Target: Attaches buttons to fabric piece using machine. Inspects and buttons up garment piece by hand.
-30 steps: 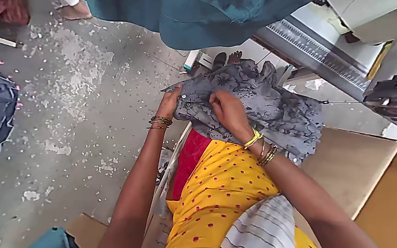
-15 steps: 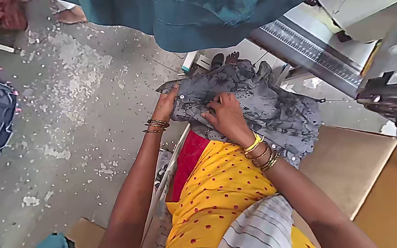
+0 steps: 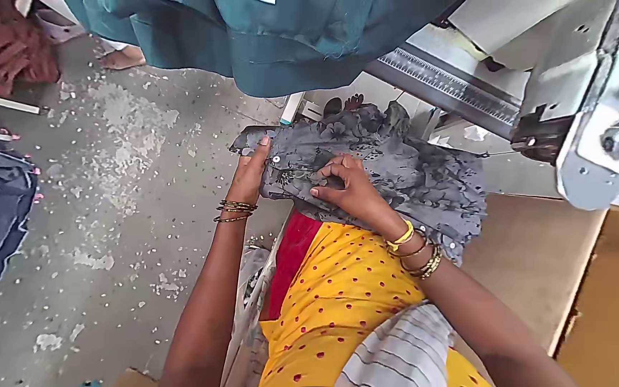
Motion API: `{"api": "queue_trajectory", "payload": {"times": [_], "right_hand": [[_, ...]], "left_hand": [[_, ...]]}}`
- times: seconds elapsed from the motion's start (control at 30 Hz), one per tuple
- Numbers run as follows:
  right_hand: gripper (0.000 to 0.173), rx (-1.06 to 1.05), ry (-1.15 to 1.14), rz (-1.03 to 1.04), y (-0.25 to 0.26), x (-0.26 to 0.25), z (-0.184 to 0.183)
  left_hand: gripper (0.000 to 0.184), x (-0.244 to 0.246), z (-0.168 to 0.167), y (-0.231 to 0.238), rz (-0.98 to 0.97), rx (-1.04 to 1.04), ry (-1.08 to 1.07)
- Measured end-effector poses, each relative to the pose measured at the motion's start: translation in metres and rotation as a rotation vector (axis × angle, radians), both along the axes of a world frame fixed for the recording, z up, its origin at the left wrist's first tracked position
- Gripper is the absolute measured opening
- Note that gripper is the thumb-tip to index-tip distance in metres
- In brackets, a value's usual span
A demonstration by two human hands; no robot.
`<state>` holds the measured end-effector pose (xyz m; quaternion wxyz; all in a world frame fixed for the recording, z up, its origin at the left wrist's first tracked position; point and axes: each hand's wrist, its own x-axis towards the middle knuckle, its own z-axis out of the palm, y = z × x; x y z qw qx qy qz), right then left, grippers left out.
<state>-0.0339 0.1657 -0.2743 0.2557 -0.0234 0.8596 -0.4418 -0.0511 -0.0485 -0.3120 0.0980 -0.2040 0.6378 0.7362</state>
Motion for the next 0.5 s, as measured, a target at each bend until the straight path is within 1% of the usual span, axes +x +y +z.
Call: {"api": "queue_trajectory", "payload": {"times": [0.13, 0.2, 0.23, 0.27, 0.33, 0.37, 0.4, 0.43, 0.47, 0.5], "right_hand": [[0.024, -0.06, -0.038, -0.081, 0.006, 0.005, 0.005], [0.021, -0.075, -0.022, -0.135, 0.009, 0.009, 0.007], [0.02, -0.064, 0.023, -0.161, 0.01, 0.011, 0.01], [0.019, -0.04, 0.092, -0.179, 0.011, 0.015, 0.013], [0.017, -0.018, 0.255, -0.194, 0.018, 0.024, 0.023], [0.018, -0.023, 0.282, -0.185, 0.024, 0.029, 0.031], [0.019, -0.053, 0.261, -0.167, 0.032, 0.033, 0.037], [0.021, -0.105, 0.22, -0.152, 0.04, 0.038, 0.043], [0.023, -0.16, 0.168, -0.144, 0.049, 0.042, 0.048], [0.022, -0.238, 0.109, -0.144, 0.057, 0.046, 0.054]], "left_hand": [[0.029, 0.004, 0.01, 0.003, -0.022, -0.019, 0.007], [0.034, 0.005, 0.015, 0.002, -0.073, -0.076, -0.024], [0.039, 0.004, 0.017, -0.001, -0.123, -0.172, -0.064], [0.045, 0.001, 0.018, -0.005, -0.197, -0.327, -0.114], [0.054, -0.006, 0.023, -0.014, -0.401, -0.72, -0.165], [0.061, -0.008, 0.032, -0.013, -0.447, -0.901, -0.144], [0.068, -0.007, 0.044, -0.006, -0.439, -1.028, -0.064], [0.065, -0.005, 0.058, 0.004, -0.433, -1.078, 0.096], [0.054, -0.002, 0.071, 0.016, -0.476, -1.051, 0.301], [0.041, 0.001, 0.084, 0.031, -0.579, -0.945, 0.486]]}}
